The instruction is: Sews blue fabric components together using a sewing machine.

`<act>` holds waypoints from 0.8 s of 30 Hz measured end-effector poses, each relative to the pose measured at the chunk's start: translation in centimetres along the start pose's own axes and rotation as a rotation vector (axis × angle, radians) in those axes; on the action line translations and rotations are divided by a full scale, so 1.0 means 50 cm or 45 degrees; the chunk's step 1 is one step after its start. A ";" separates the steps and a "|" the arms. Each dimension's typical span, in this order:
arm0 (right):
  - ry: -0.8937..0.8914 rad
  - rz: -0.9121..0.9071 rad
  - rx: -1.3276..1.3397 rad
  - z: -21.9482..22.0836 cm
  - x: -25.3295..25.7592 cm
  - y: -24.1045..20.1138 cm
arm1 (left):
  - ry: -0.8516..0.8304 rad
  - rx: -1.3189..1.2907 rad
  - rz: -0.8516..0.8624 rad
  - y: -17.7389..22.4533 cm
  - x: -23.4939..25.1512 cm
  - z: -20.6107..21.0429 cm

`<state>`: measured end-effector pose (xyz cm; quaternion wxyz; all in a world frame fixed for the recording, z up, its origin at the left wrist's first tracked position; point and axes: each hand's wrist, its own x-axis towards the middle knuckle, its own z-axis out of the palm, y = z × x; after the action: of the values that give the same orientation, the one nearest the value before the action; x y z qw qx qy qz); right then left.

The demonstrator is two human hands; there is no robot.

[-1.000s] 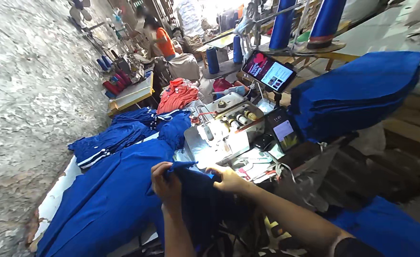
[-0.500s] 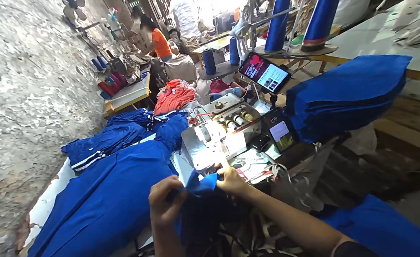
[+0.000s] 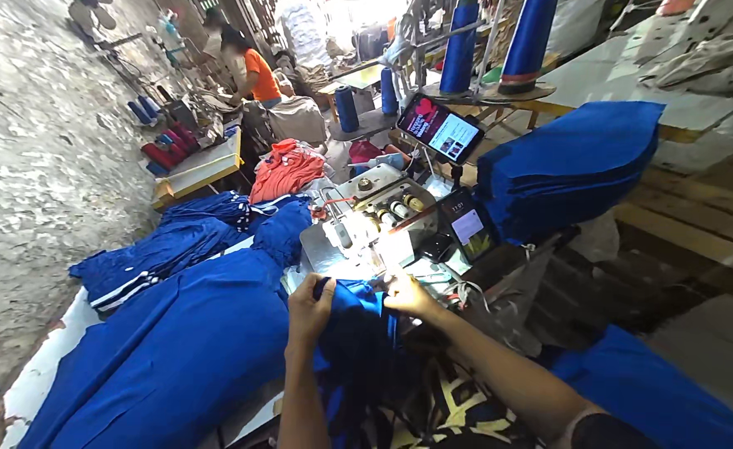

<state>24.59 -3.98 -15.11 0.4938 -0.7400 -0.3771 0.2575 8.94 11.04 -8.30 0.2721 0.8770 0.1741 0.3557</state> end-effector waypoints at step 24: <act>0.688 -0.824 -0.328 0.070 0.033 -0.031 | 0.121 -0.179 0.010 -0.047 -0.011 0.027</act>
<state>22.42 -0.41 -15.01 0.5337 -0.6801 -0.4756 -0.1624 9.26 12.16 -10.81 0.3230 0.8386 0.1580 0.4093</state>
